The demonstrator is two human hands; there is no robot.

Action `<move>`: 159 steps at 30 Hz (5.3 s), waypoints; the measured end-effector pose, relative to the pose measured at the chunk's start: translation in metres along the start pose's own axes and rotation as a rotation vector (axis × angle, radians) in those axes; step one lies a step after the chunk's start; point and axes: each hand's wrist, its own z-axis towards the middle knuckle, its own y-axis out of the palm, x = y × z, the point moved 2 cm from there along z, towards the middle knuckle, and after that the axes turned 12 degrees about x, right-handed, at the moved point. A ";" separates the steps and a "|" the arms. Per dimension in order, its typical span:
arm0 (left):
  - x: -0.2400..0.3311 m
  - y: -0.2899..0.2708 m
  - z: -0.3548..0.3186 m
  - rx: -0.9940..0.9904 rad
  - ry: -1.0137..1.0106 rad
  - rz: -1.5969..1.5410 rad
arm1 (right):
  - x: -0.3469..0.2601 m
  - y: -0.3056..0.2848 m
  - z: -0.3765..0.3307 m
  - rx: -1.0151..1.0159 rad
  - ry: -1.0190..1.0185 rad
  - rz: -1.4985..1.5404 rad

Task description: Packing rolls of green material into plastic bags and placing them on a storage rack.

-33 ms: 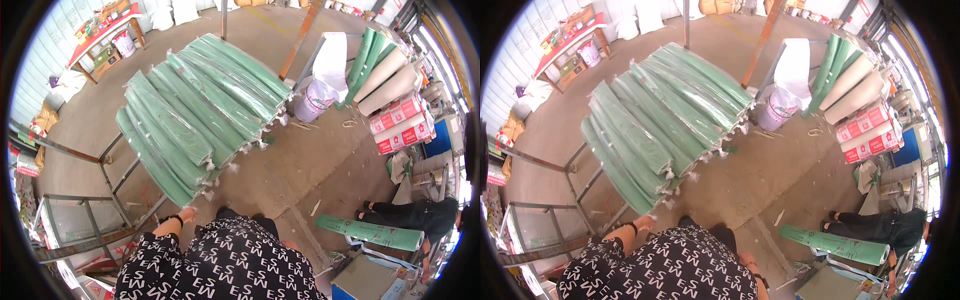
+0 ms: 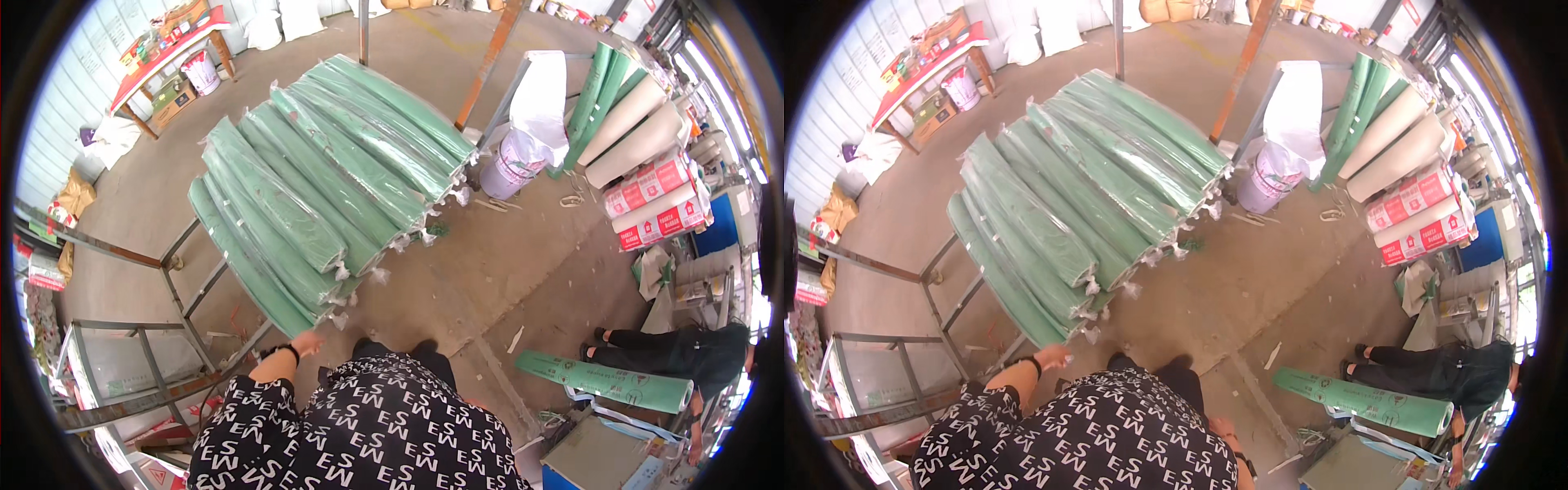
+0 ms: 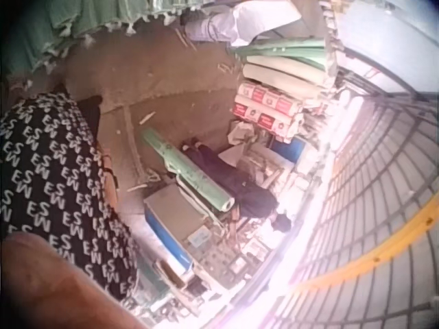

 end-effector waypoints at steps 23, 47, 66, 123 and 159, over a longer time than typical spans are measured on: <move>-0.021 -0.206 0.239 0.642 -1.170 -0.168 | 0.071 -0.174 0.242 -0.212 0.967 1.182; -0.015 -0.133 0.287 0.907 -1.179 -0.046 | 0.063 -0.162 0.322 -0.381 0.892 1.165; 0.529 -0.376 0.693 0.558 0.356 -0.198 | 0.198 -0.209 0.195 0.222 1.292 1.237; 0.851 -0.240 0.312 -0.953 0.679 -0.698 | 0.017 -0.391 -0.027 1.968 0.752 2.021; 0.992 -0.112 0.286 -0.897 -0.132 -1.263 | 0.259 -0.427 -0.151 1.493 0.525 2.235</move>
